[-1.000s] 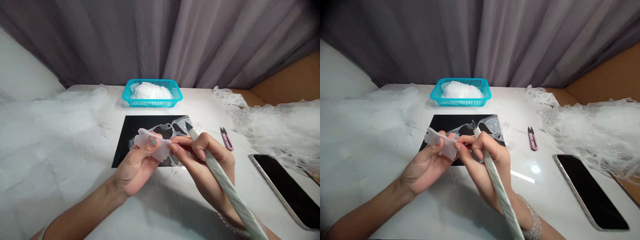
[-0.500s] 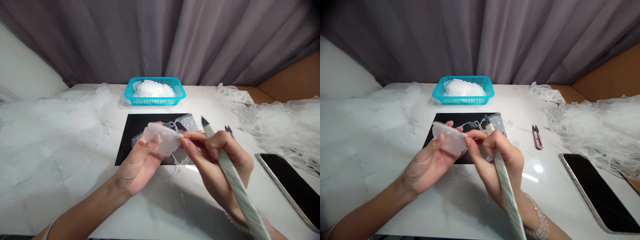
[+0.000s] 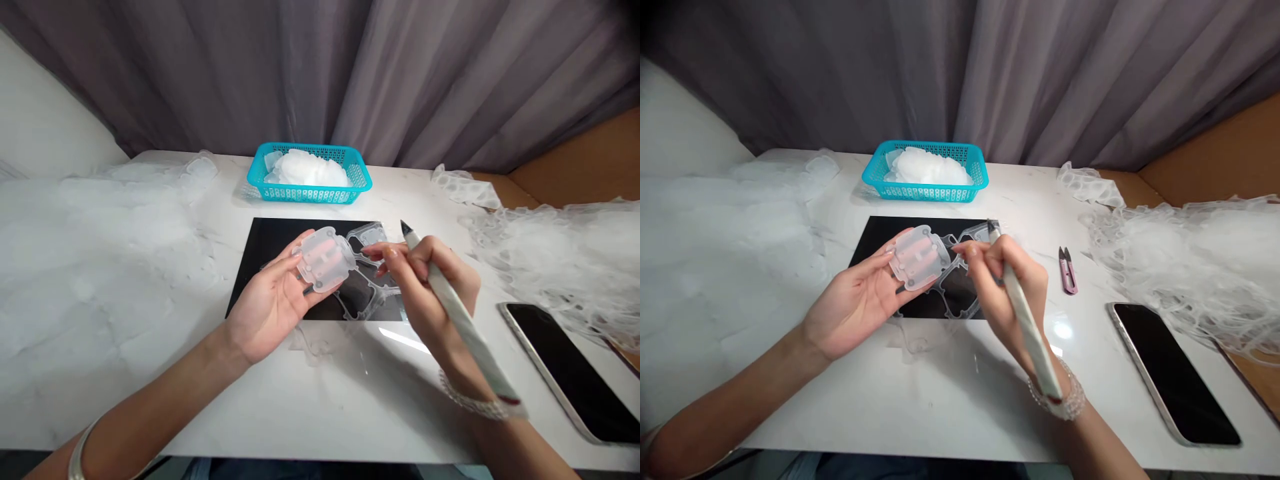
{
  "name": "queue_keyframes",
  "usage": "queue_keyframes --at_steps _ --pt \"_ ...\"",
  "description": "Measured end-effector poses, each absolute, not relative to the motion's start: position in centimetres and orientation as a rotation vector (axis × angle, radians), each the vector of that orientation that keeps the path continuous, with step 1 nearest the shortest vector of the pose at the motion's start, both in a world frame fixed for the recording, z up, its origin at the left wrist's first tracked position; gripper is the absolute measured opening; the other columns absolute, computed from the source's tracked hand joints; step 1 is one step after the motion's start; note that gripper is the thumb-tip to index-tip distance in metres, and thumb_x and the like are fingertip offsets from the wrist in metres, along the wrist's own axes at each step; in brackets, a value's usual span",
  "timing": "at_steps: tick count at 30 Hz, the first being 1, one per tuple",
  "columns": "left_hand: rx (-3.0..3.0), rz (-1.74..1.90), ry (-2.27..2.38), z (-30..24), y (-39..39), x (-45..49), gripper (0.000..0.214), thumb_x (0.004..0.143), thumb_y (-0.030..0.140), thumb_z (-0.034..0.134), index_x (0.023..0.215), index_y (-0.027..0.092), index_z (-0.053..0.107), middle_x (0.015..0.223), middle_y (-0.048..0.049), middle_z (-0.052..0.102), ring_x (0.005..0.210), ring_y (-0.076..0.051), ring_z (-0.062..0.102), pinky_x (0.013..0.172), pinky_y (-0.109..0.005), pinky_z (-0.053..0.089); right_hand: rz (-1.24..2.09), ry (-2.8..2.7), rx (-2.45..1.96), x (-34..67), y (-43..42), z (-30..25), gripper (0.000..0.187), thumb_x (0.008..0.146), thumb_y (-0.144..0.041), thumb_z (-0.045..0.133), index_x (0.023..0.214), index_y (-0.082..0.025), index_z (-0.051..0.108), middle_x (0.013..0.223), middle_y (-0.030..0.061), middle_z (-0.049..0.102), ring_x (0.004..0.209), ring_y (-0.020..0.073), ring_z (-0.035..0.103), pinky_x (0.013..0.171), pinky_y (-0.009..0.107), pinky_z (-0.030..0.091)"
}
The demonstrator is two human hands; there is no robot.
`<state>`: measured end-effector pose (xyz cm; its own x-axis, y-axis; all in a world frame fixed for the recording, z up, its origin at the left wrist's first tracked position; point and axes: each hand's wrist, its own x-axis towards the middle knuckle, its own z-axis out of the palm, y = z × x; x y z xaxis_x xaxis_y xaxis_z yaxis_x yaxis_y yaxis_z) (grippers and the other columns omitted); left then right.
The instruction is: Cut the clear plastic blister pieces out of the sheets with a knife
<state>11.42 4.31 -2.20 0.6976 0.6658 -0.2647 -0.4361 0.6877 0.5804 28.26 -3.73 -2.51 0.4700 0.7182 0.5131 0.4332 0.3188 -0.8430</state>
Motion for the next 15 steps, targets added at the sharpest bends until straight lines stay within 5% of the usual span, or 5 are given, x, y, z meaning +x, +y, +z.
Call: queue_keyframes --at_steps 4,8,15 --pt "0.569 0.639 0.457 -2.4 4.3 11.3 0.040 0.100 0.017 0.046 0.140 0.023 0.052 0.147 -0.0073 0.054 0.137 -0.026 0.050 0.111 -0.048 0.046 0.672 -0.901 -1.295 29.6 -3.0 -2.9 0.040 0.086 -0.024 0.071 0.065 -0.023 0.037 0.079 0.0048 0.073 0.089 0.0224 0.072 0.062 0.029 0.054" --pt "0.619 0.630 0.452 -2.5 4.3 11.2 0.040 0.100 0.018 0.048 0.140 0.022 0.052 0.147 -0.0080 0.054 0.138 -0.027 0.048 0.112 -0.050 0.045 0.991 -0.856 -1.211 30.0 -2.9 -3.2 0.040 0.081 -0.024 0.078 0.070 -0.023 0.039 0.087 0.0032 0.074 0.076 0.0156 0.066 0.068 0.028 0.051" --pt "0.630 0.623 0.473 -2.6 4.5 11.3 0.041 0.100 0.016 0.048 0.140 0.022 0.051 0.145 -0.0089 0.056 0.135 -0.026 0.052 0.112 -0.048 0.046 1.068 -0.830 -1.171 29.8 -3.0 -3.1 0.043 0.079 -0.019 0.078 0.070 -0.022 0.036 0.082 0.0010 0.071 0.071 0.0129 0.060 0.068 0.028 0.047"
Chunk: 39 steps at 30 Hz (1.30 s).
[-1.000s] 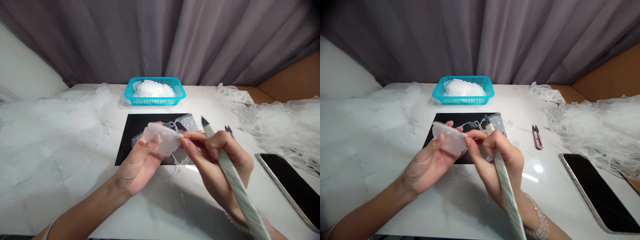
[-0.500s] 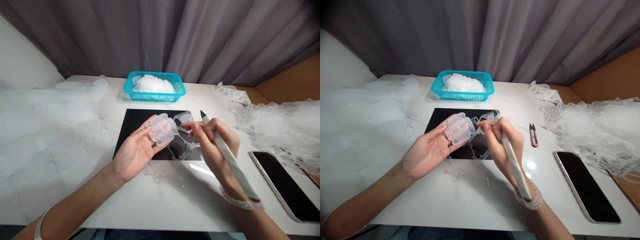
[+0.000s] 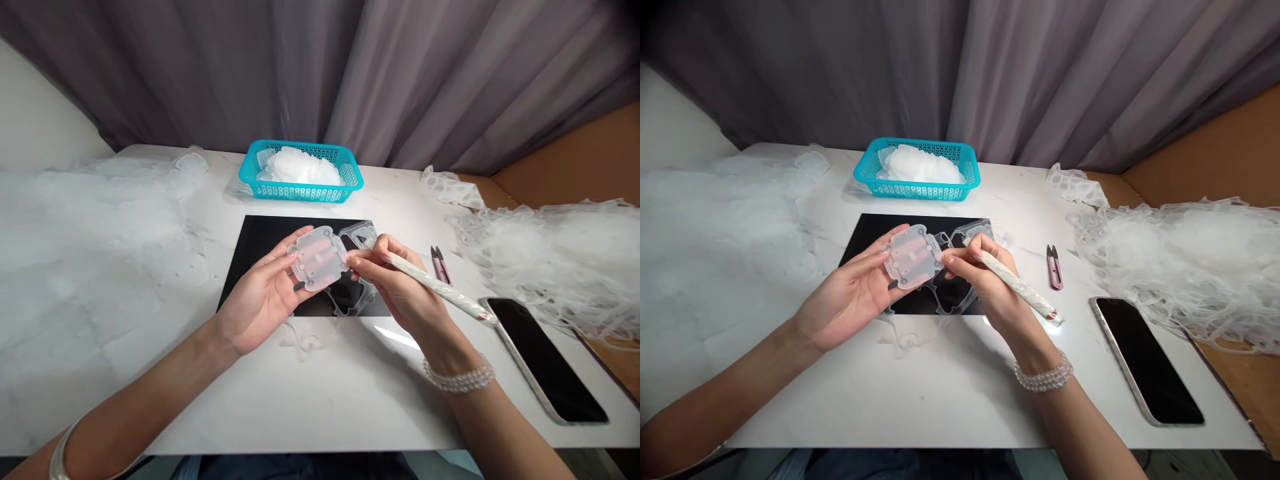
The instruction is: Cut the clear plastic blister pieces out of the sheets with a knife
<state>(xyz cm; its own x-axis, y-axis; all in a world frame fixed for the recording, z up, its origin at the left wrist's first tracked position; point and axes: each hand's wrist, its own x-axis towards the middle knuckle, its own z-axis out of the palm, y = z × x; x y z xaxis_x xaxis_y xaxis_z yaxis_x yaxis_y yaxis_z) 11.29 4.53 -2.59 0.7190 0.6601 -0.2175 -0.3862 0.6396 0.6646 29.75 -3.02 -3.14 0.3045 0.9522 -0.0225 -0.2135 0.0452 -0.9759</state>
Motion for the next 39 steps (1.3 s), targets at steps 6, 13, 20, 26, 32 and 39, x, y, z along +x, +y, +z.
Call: queue_keyframes --at_steps 6,13,20,26,32,39 --pt "0.617 0.621 0.466 -2.7 4.6 11.2 0.038 0.100 0.019 0.047 0.137 0.024 0.055 0.144 -0.0062 0.058 0.135 -0.025 0.051 0.112 -0.049 0.045 1.037 -0.866 -1.204 30.2 -2.9 -3.6 0.044 0.078 -0.020 0.077 0.070 -0.022 0.034 0.083 0.0021 0.072 0.069 0.0128 0.060 0.067 0.029 0.048" --pt "0.505 0.543 0.407 -2.9 4.4 11.2 0.044 0.102 0.037 0.043 0.140 0.017 0.053 0.143 -0.0119 0.058 0.135 -0.030 0.051 0.112 -0.053 0.043 1.027 -0.934 -1.231 30.2 -2.9 -3.7 0.041 0.080 -0.024 0.076 0.073 -0.023 0.036 0.076 -0.0014 0.066 0.067 0.0123 0.058 0.064 0.028 0.045" --pt "0.475 0.511 0.387 -2.9 4.5 11.2 0.052 0.102 0.047 0.040 0.143 0.017 0.051 0.144 -0.0133 0.057 0.135 -0.030 0.051 0.113 -0.052 0.040 1.001 -0.915 -1.221 29.9 -2.8 -3.9 0.043 0.079 -0.022 0.075 0.071 -0.023 0.033 0.081 0.0012 0.071 0.066 0.0118 0.054 0.062 0.028 0.043" --pt "0.549 0.607 0.499 -3.6 5.3 11.3 0.047 0.101 0.042 0.043 0.140 0.017 0.052 0.146 -0.0150 0.054 0.140 -0.028 0.046 0.113 -0.047 0.041 0.883 -0.809 -1.279 30.1 -2.3 -4.3 0.047 0.071 -0.025 0.080 0.068 -0.023 0.034 0.083 0.0048 0.073 0.062 0.0120 0.055 0.056 0.028 0.045" --pt "0.948 0.994 0.722 -3.8 8.7 10.0 0.032 0.091 0.029 0.058 0.121 0.019 0.064 0.140 -0.0128 0.059 0.138 -0.026 0.048 0.113 -0.040 0.040 0.413 -0.897 -1.323 34.3 3.0 -3.8 0.038 0.074 -0.031 0.074 0.072 -0.024 0.036 0.087 0.0049 0.068 0.082 0.0197 0.066 0.063 0.032 0.057" --pt "2.040 0.851 1.082 -5.7 12.0 7.8 0.029 0.089 0.029 0.053 0.111 0.022 0.069 0.111 -0.0099 0.070 0.111 -0.031 0.062 0.105 -0.046 0.042 0.017 -1.101 -1.470 35.6 13.7 -0.7 0.027 0.080 -0.031 0.062 0.072 -0.024 0.037 0.080 0.0036 0.061 0.083 0.0197 0.062 0.072 0.035 0.054"
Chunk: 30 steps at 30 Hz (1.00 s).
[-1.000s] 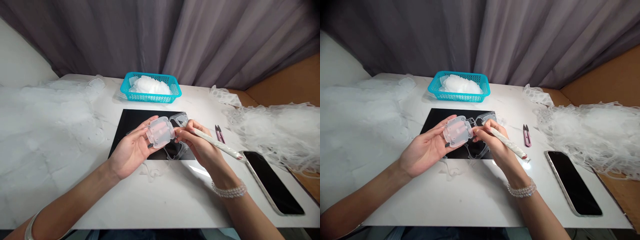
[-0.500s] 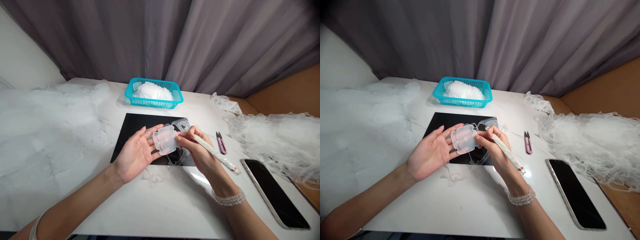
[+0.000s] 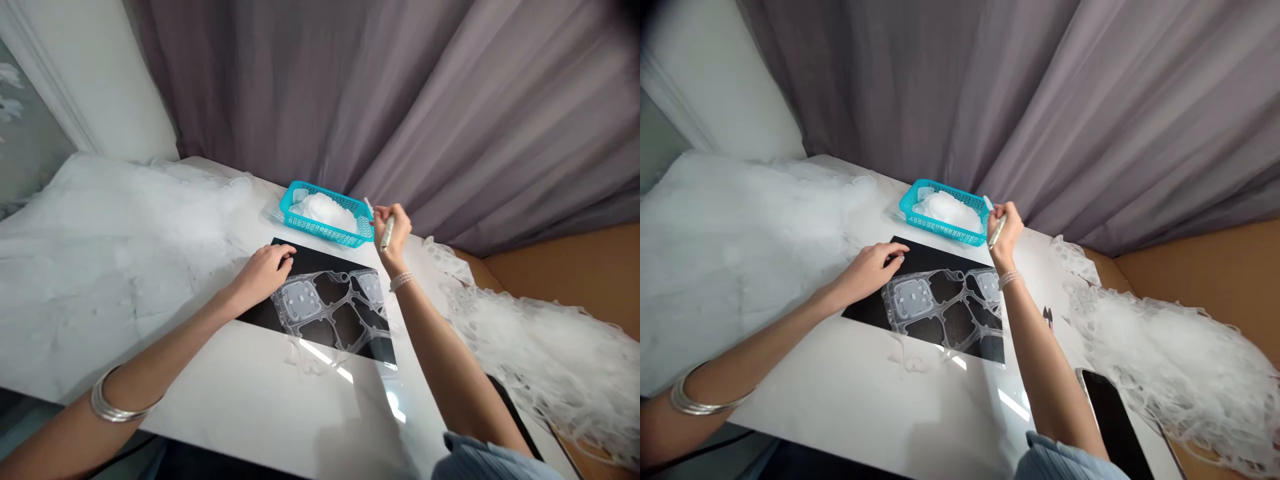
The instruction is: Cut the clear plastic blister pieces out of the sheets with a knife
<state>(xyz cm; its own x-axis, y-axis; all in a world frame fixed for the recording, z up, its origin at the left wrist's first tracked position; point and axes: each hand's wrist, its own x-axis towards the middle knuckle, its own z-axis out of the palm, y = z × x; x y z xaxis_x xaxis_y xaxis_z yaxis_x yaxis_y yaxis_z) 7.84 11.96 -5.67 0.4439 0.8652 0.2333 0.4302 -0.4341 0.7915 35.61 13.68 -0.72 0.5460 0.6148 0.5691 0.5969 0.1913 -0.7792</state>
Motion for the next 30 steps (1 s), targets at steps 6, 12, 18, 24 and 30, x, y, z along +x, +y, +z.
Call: queue_keyframes --at_steps 6,12,18,24,30 --pt "2.236 0.625 1.147 -7.6 12.0 7.0 0.008 0.078 0.025 0.062 0.082 0.019 0.065 0.088 -0.0103 0.065 0.100 -0.033 0.056 0.094 -0.048 0.044 0.212 -1.272 -1.515 31.5 10.0 -2.6 0.030 0.094 -0.052 0.048 0.090 -0.022 0.052 0.089 0.0055 0.064 0.088 0.0207 0.063 0.066 0.032 0.054" --pt "2.305 0.527 1.138 -7.7 12.5 6.9 0.011 0.081 0.018 0.055 0.071 0.020 0.058 0.088 -0.0101 0.063 0.098 -0.029 0.056 0.092 -0.044 0.044 0.550 -1.273 -1.587 27.1 2.1 -4.2 0.048 0.099 -0.060 0.037 0.115 -0.023 0.062 0.089 0.0026 0.058 0.073 0.0171 0.064 0.064 0.032 0.055" --pt "2.332 0.607 1.011 -6.9 11.9 5.5 0.011 0.087 0.021 0.053 0.090 0.018 0.064 0.107 -0.0147 0.064 0.109 -0.034 0.056 0.101 -0.048 0.039 0.764 -1.206 -1.524 23.0 0.3 -6.4 0.040 0.093 -0.050 0.058 0.117 -0.019 0.061 0.096 0.0073 0.068 0.081 0.0215 0.069 0.074 0.038 0.059" --pt "2.076 0.726 0.480 -9.9 8.5 1.2 0.023 0.084 0.023 0.067 0.106 0.022 0.074 0.125 -0.0126 0.069 0.132 -0.033 0.054 0.119 -0.042 0.024 0.839 -1.418 -1.639 21.0 0.7 -6.1 0.029 0.093 -0.044 0.060 0.102 -0.020 0.074 0.089 0.0065 0.075 0.083 0.0234 0.071 0.077 0.036 0.055" --pt "2.081 1.032 0.446 -11.8 7.6 0.8 0.028 0.084 0.029 0.070 0.112 0.027 0.075 0.126 -0.0099 0.070 0.127 -0.032 0.059 0.115 -0.042 0.037 0.647 -1.662 -1.757 19.5 1.0 -5.4 0.025 0.094 -0.034 0.057 0.097 -0.022 0.078 0.078 0.0038 0.075 0.066 0.0193 0.067 0.061 0.030 0.048"
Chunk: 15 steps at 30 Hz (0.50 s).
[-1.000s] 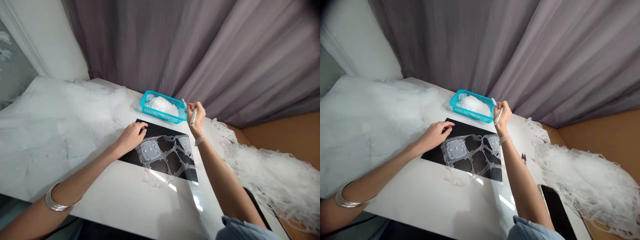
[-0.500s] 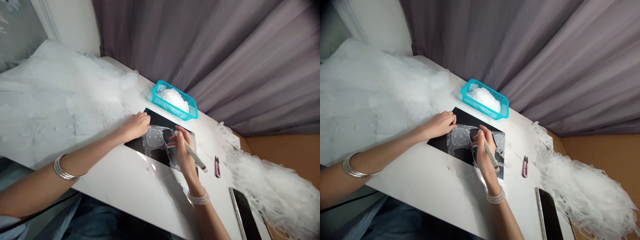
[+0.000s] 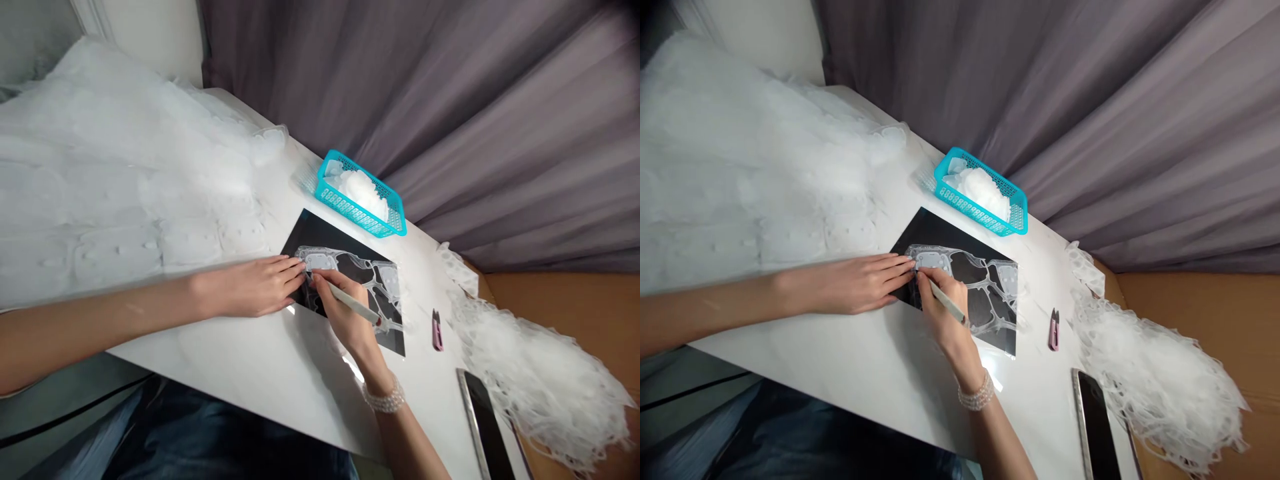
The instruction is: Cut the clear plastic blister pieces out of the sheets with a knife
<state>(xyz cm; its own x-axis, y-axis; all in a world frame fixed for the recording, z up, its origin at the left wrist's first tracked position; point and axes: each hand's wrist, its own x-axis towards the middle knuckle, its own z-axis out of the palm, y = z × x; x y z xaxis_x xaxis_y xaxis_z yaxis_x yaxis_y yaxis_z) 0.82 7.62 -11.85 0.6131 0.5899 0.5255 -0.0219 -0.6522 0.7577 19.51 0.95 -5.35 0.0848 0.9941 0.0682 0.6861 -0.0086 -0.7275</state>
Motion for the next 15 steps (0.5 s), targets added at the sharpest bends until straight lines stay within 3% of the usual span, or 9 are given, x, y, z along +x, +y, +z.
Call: queue_keyframes --at_steps 4,9,15 --pt "2.318 1.053 0.450 -11.9 7.8 0.8 0.030 0.092 0.034 0.061 0.119 0.024 0.072 0.131 -0.0105 0.067 0.128 -0.029 0.059 0.114 -0.040 0.038 0.572 -1.699 -1.792 18.8 1.0 -5.0 0.025 0.095 -0.030 0.054 0.098 -0.021 0.078 0.076 0.0039 0.074 0.063 0.0179 0.065 0.057 0.028 0.044" --pt "2.976 0.589 0.426 -11.2 8.0 0.3 0.042 0.099 0.030 0.050 0.134 0.009 0.058 0.143 -0.0207 0.055 0.138 -0.031 0.047 0.116 -0.043 0.033 0.530 -1.707 -1.846 18.2 1.6 -4.5 0.023 0.094 -0.025 0.054 0.092 -0.018 0.077 0.078 0.0036 0.075 0.062 0.0143 0.062 0.058 0.025 0.042" --pt "3.122 0.542 0.444 -10.5 8.0 0.4 0.041 0.100 0.032 0.048 0.132 0.008 0.059 0.140 -0.0217 0.058 0.133 -0.032 0.052 0.111 -0.043 0.037 0.555 -1.747 -1.939 18.4 1.6 -3.5 0.024 0.092 -0.023 0.056 0.076 -0.018 0.073 0.062 -0.0002 0.068 0.053 0.0116 0.053 0.054 0.025 0.037"
